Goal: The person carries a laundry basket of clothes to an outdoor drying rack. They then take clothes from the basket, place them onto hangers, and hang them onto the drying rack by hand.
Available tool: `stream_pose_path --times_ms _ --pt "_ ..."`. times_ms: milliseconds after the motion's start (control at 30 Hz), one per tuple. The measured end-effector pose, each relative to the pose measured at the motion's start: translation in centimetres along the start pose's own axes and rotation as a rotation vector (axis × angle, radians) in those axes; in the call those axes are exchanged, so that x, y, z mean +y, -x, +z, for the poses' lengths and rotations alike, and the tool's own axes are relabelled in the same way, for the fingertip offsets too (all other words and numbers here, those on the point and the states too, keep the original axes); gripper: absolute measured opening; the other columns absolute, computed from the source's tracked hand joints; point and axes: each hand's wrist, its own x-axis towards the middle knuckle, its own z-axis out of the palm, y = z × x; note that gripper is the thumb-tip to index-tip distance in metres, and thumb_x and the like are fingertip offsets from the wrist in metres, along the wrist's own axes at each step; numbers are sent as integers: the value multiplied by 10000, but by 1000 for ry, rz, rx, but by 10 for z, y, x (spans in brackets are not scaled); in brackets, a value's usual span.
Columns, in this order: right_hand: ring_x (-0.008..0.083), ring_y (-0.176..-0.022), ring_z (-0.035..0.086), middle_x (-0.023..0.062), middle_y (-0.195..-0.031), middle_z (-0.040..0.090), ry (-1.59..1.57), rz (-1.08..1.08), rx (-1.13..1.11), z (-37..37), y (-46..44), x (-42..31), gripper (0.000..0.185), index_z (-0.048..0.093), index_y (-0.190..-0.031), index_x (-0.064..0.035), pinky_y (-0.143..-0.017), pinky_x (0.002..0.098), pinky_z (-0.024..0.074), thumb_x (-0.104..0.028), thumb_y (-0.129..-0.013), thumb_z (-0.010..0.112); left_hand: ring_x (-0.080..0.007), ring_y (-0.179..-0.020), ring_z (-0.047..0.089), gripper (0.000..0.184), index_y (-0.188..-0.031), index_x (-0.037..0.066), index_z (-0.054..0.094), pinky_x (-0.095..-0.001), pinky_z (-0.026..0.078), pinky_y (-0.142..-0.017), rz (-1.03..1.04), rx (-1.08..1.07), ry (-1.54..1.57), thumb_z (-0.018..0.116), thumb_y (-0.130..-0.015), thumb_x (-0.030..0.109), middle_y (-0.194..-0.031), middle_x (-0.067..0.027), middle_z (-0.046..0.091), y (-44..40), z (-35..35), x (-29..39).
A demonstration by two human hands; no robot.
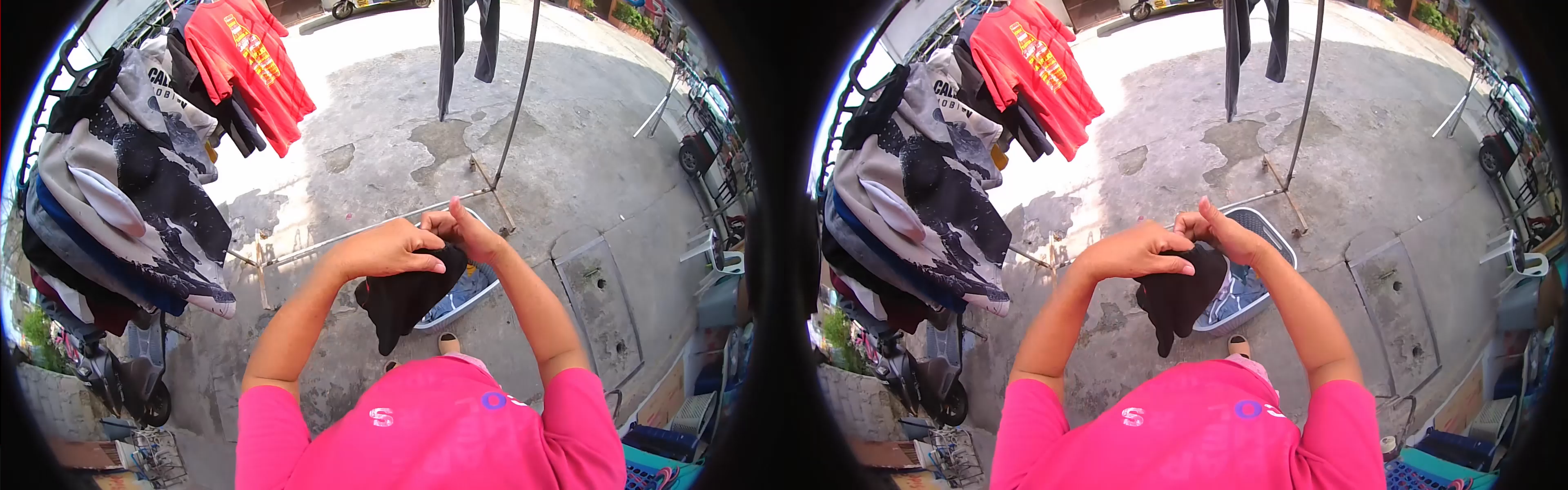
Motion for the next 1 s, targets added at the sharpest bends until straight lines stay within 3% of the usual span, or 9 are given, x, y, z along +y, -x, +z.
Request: stream_pose_path --times_ms 67,167,367,467,567,700,833,900,1000 --pt "177 -1037 505 88 -1060 588 -83 139 -30 15 0 -12 819 532 -1125 19 -958 294 301 -675 -836 205 -207 -586 529 288 -941 34 612 -315 407 -575 15 42 125 615 -797 284 -682 -168 563 8 -11 3" --pt "200 -1070 501 121 -1145 558 120 189 -143 -3 -12 -3 815 494 -1198 24 -951 299 326 -651 -853 194 -103 -663 527 244 -977 36 609 -260 430 -630 -62 98 176 610 -813 216 -722 -89 598 26 -31 4" --pt "83 -833 521 26 -878 622 333 228 -79 -14 -13 -21 429 622 -947 20 -769 236 406 -388 -823 574 -93 -778 541 200 -957 -14 586 -229 426 -720 -207 238 359 548 -847 149 -814 -36 600 71 -40 -45" --pt "85 -587 455 -17 -608 533 782 54 80 -19 -13 -45 344 570 -696 -44 -631 265 366 -375 -767 629 -164 -828 564 339 -978 -13 581 -285 435 -754 -434 118 116 430 -886 277 -887 -75 617 85 -10 -110" --pt "222 -682 505 43 -586 503 1449 -468 -52 11 -17 -66 363 523 -631 -82 -728 318 361 -407 -785 574 -242 -872 587 282 -1009 62 598 -332 453 -744 -602 -162 88 463 -838 240 -1016 -117 612 76 36 -131" --pt "180 -760 523 18 -635 542 1744 -550 -132 34 -20 -55 289 557 -662 -128 -748 324 361 -396 -769 570 -286 -893 592 240 -985 124 618 -385 462 -723 -641 -184 -404 530 -766 168 -1040 -150 597 50 67 -150" --pt "167 -786 520 -10 -639 546 1783 -575 -97 42 -9 -58 165 559 -670 -143 -757 317 362 -285 -749 592 -319 -1012 536 237 -917 152 620 -401 478 -707 -712 334 -771 573 -696 80 -1150 -157 522 45 52 -148" --pt "162 -823 510 -15 -651 545 1788 -622 -95 42 -4 -59 146 553 -664 -145 -762 315 364 -263 -741 589 -343 -1073 488 267 -939 150 613 -389 480 -733 -283 545 -1128 559 -700 43 -1238 -161 443 47 45 -155" --pt "161 -848 502 -20 -731 559 1820 -565 -116 28 0 -65 124 546 -690 -145 -767 314 366 -251 -742 582 -303 -1061 503 321 -987 138 609 -407 459 -790 -366 432 -605 525 -703 12 -1231 -121 467 46 48 -166"
